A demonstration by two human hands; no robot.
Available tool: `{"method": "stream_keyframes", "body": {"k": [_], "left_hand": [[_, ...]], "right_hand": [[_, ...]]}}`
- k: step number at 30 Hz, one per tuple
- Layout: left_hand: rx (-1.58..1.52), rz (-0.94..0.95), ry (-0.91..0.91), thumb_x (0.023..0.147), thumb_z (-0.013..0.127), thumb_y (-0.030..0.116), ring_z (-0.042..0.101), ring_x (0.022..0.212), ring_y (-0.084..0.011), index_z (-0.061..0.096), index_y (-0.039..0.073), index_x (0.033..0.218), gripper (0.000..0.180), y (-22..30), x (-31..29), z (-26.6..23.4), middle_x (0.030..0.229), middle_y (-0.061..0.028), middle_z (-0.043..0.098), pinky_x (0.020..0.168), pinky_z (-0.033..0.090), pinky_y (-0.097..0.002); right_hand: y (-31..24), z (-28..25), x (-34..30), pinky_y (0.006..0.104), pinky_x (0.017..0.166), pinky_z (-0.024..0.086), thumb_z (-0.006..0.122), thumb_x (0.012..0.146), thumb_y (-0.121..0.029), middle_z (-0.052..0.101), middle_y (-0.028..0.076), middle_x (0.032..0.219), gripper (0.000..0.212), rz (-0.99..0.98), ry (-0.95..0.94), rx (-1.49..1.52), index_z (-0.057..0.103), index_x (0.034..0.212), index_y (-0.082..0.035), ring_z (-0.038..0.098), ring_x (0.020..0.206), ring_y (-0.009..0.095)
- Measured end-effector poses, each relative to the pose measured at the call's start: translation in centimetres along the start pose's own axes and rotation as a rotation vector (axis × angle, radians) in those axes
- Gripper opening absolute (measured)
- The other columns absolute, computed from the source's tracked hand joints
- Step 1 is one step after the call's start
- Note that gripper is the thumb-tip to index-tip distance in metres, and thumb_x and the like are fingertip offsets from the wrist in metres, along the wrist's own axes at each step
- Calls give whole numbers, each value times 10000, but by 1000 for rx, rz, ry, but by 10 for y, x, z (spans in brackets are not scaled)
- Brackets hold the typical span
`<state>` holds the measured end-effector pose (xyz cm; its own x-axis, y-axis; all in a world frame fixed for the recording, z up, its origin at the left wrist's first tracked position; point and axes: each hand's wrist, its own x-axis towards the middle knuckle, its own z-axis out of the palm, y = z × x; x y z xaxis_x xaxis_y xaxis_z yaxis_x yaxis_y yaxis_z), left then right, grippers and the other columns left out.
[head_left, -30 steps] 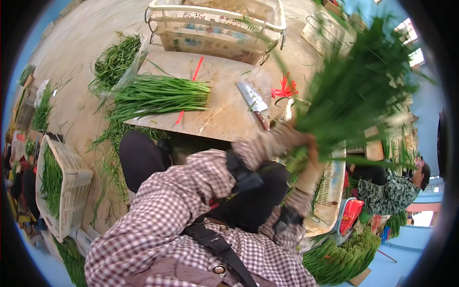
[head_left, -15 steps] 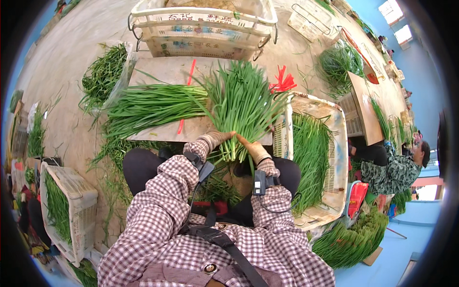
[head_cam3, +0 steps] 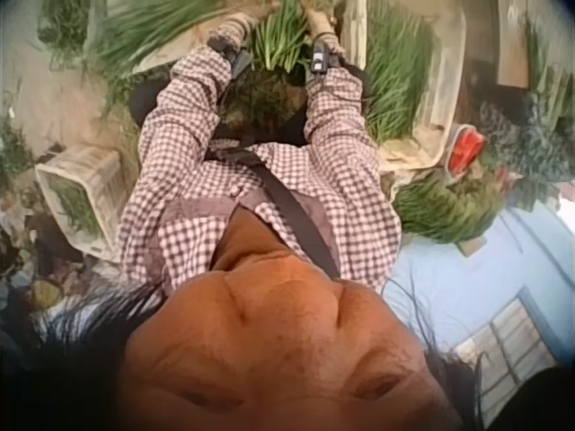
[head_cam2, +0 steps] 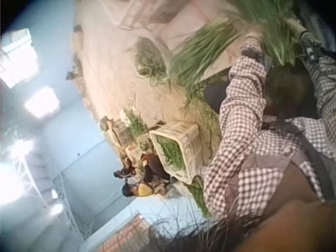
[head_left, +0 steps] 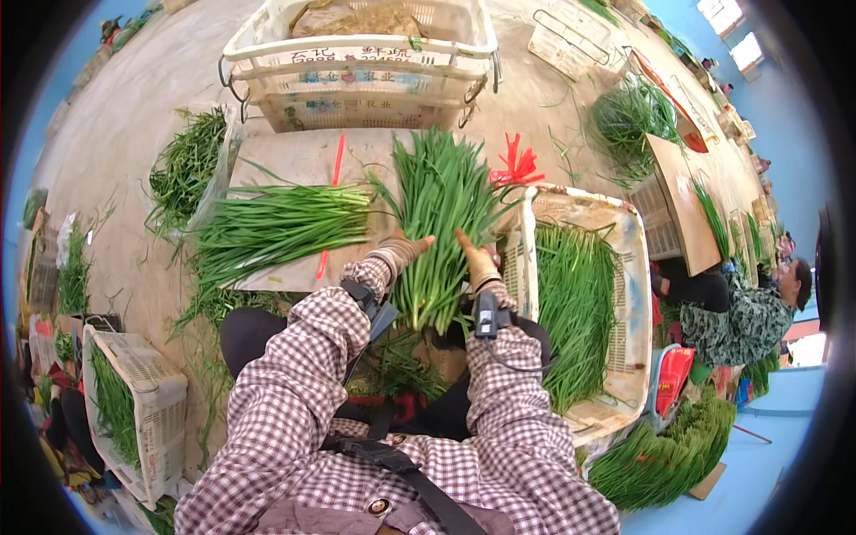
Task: The person sorts, bundles, and trims green leafy stalks by hand at a workbench, using red ties to secure the bundles and a large knife to trim the ends before placing them into bins.
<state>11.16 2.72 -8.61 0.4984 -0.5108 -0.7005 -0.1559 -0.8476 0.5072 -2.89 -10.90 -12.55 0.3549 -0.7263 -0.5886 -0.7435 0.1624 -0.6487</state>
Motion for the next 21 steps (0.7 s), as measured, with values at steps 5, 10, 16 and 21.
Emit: {"method": "stream_keyframes", "body": {"k": [5, 10, 16, 21], "left_hand": [[-170, -79, 109, 713, 599, 632, 295, 1301, -353, 264, -26, 1369, 988, 6, 25, -27, 1402, -227, 296, 1046, 287, -425], [-238, 34, 100, 613, 635, 703, 461, 1173, -336, 465, -55, 1241, 999, 46, 32, -14, 1239, -229, 499, 958, 373, -414], [-1103, 49, -410, 758, 700, 398, 626, 776, -224, 597, 63, 1089, 482, 8, 30, 8, 953, -79, 645, 673, 531, -354], [-1112, 407, -198, 727, 760, 182, 597, 929, -197, 510, 29, 1196, 554, -4, -45, 3, 1103, -75, 590, 796, 510, -340]], "right_hand": [[-32, 9, -9, 328, 942, 376, 618, 669, -661, 544, 197, 1193, 899, -116, -59, -224, 497, 1227, 33, 524, 1098, 254], [-18, 15, 3, 304, 792, 473, 726, 721, -366, 644, 107, 998, 522, -333, -189, 225, 606, 1068, 5, 609, 887, 194], [-27, 12, -26, 298, 773, 484, 791, 645, -361, 632, 101, 1015, 655, -252, -488, 349, 554, 1157, -29, 601, 890, 179], [-22, 18, -79, 349, 901, 418, 800, 603, -320, 577, 157, 1114, 773, -541, -321, 320, 465, 1235, -25, 539, 1031, 239]]}}
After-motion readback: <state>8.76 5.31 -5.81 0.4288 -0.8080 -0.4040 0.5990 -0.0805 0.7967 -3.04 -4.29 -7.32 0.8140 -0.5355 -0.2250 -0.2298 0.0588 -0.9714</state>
